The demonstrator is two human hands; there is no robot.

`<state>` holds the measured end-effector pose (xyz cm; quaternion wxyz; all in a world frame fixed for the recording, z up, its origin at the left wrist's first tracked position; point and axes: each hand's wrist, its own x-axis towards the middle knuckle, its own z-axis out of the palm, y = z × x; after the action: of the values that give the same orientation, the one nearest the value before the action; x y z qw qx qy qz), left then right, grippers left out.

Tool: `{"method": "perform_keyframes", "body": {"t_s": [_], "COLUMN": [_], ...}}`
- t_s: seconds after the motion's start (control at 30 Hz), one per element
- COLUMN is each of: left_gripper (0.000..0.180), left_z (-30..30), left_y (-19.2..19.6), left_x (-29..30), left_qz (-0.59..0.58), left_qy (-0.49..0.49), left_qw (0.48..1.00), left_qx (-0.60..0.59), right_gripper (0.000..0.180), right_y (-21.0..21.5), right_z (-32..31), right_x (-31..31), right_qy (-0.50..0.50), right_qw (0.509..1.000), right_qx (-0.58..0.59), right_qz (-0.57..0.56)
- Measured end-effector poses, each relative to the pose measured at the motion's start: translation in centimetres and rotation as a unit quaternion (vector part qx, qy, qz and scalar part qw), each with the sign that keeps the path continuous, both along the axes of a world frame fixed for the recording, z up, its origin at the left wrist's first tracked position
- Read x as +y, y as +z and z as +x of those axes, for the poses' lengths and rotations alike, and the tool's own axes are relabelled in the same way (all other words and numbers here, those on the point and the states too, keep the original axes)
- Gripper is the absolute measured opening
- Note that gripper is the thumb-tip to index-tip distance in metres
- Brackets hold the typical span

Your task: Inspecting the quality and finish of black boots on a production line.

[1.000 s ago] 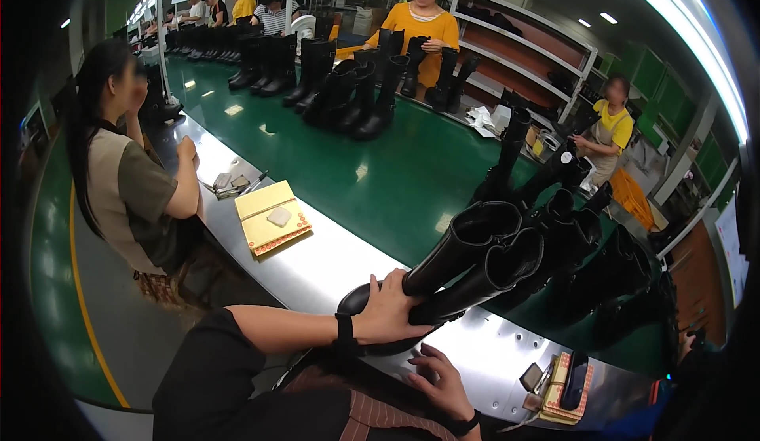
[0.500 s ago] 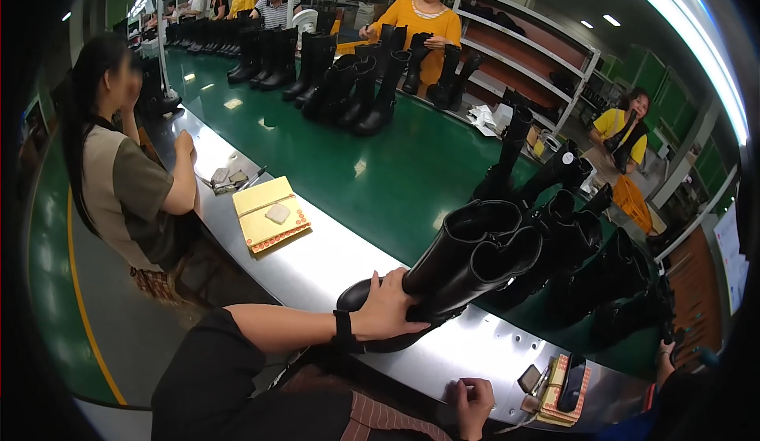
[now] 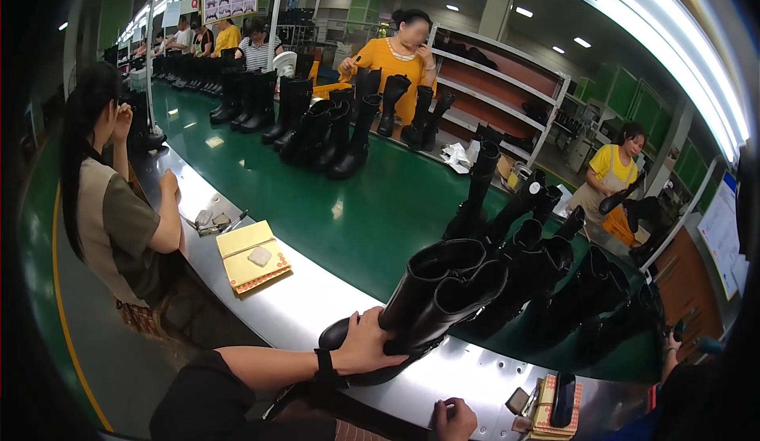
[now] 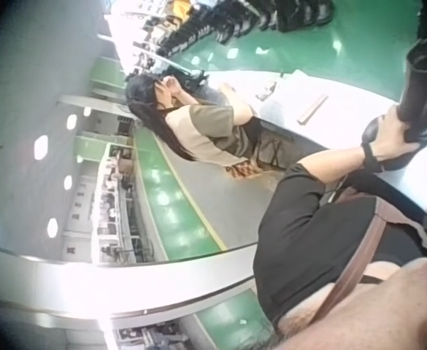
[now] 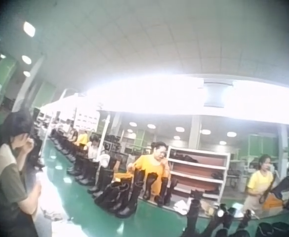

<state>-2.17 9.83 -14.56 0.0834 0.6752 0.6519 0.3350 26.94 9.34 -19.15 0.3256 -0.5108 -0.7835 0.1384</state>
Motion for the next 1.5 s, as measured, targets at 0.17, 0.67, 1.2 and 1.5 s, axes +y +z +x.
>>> {"method": "perform_keyframes", "body": {"t_s": [0.17,0.67,1.2,1.5], "left_gripper": [0.053,0.058,0.051,0.052], "left_z": [-0.5,-1.3,-0.8,-1.0], "left_y": [-0.9,-0.4,0.8,0.8], "left_x": [0.4,1.2,1.5,1.4], "left_qz": [0.012,0.071,0.061,0.066], "left_qy": [0.004,0.003,0.003,-0.010], "left_qw": [1.000,0.996,0.988,0.994], "left_qx": [-0.006,-0.048,-0.141,-0.081], "right_gripper": [0.014,0.014,0.012,0.012], "right_y": [-0.4,-0.2,0.5,0.4], "right_z": [-0.2,-0.1,-0.4,-0.5], "right_x": [-0.2,0.1,0.6,0.5], "right_qy": [-0.009,-0.001,-0.006,-0.014], "right_qw": [0.999,0.998,0.998,0.998], "right_qx": [-0.008,0.005,-0.004,0.012], "right_qz": [0.033,0.069,0.069,0.068]}}
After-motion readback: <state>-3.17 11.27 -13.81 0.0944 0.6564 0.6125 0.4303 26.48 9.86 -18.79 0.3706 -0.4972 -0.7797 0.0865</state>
